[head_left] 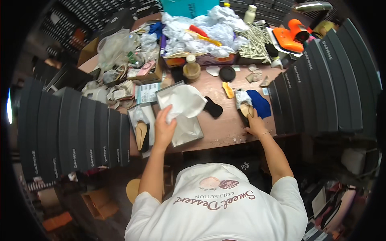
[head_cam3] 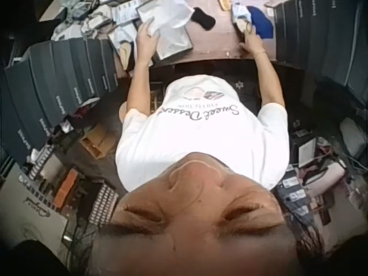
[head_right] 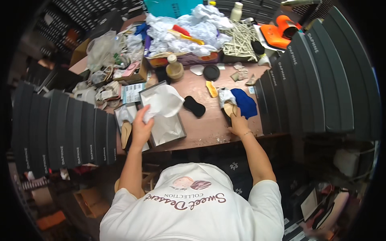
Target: Packaging high-heeled shoes into boxes with tissue paper and organizing the boxes.
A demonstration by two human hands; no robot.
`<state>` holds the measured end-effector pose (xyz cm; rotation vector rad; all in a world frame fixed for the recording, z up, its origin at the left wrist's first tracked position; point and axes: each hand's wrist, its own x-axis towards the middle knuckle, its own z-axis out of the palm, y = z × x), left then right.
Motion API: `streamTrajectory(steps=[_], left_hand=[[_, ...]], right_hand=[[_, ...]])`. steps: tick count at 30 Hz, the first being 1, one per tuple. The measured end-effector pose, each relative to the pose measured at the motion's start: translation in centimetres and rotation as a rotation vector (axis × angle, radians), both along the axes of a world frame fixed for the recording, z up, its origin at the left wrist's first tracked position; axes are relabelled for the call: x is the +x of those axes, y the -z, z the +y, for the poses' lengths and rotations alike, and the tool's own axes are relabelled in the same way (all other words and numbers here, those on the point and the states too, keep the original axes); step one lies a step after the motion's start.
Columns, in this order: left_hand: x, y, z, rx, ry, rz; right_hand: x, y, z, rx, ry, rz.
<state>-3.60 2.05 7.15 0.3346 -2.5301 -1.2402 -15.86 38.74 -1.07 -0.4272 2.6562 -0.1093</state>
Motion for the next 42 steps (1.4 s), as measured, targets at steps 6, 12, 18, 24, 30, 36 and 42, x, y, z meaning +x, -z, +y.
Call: streamTrajectory(steps=[6,12,18,24,30,36,42], left_hand=[[2.2,5.3,1.1,0.172,-0.211,-0.164],[1.1,5.0,0.3,0.032,-0.201,0.047],[6.1,4.0,2.7,-0.344,0.188,-0.082],[6.7,8.4,2.2,-0.286,0.236,-0.083],[5.6,8.9,-1.9,0.426,0.074,-0.182],[5.1,7.3,-3.2,0.21,0.055,0.113],[7.3,2.7,-3.8,0.097,0.367,0.345]], right_hand=[[3.1,-3.4,3.0,-1.029,0.35,-0.495],[8.3,-13.1,0.0,-1.216,0.072,-1.201],[9.9,-13.0,-2.8,-1.298,0.316,-1.06],[13.4,-11.8,-2.0,-1.433,0.477,-0.943],[16.9,-12.6,-3.1,-1.529,0.375,-1.159],[19.0,-12.5,-8.2,-1.423,0.346,-1.201],[20.6,-9.0,-14.9,-1.451,0.445,-0.897]])
